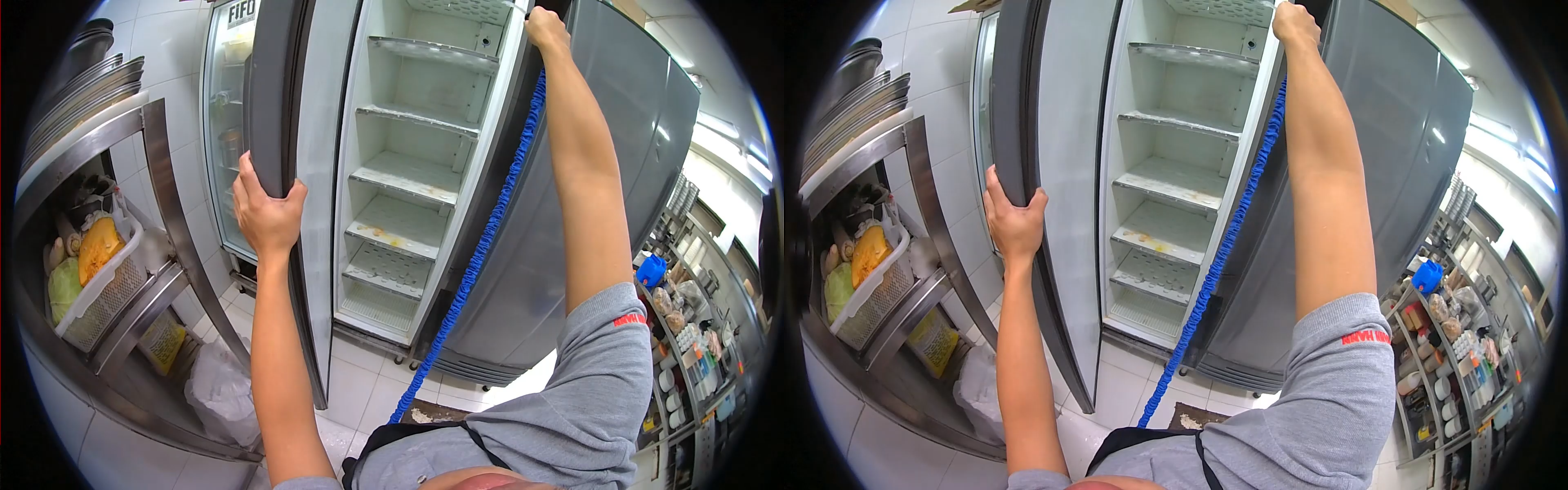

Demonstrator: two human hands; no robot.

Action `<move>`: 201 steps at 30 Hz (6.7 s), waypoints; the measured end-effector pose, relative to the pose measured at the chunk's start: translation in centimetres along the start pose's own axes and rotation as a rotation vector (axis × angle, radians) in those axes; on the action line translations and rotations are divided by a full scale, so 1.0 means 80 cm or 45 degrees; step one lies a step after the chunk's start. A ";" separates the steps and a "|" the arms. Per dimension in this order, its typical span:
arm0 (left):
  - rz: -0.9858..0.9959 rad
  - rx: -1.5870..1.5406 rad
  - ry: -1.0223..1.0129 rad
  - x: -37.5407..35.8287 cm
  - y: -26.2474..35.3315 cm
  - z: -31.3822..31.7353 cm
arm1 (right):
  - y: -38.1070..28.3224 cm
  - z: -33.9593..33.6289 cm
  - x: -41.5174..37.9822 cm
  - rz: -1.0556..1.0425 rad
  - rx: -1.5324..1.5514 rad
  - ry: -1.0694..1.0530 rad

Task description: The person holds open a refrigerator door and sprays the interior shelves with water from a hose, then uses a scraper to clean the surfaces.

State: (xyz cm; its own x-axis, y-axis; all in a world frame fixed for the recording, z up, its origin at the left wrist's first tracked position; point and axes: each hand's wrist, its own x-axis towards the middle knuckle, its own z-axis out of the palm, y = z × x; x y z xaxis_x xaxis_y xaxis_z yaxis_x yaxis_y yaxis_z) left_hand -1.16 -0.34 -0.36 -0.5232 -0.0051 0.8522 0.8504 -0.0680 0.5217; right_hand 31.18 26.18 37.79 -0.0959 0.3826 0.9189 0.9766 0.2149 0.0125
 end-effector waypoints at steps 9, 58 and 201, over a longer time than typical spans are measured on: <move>-0.052 -0.017 -0.030 -0.001 0.006 0.000 | -0.047 -0.005 -0.008 -0.026 0.225 0.122; -0.039 -0.028 -0.036 -0.001 0.004 0.000 | -0.082 -0.020 -0.033 0.009 0.238 0.036; 0.090 0.000 0.087 0.006 -0.010 -0.004 | -0.061 0.012 0.022 -0.178 0.001 0.362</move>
State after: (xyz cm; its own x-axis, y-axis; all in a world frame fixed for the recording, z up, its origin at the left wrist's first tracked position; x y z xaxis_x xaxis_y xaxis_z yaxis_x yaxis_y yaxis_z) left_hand -2.11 -0.60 -0.36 -0.4645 -0.0778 0.8821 0.8853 -0.0652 0.4605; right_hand 26.07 26.66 38.95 -0.1712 0.0830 0.9817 0.9576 0.2484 0.1460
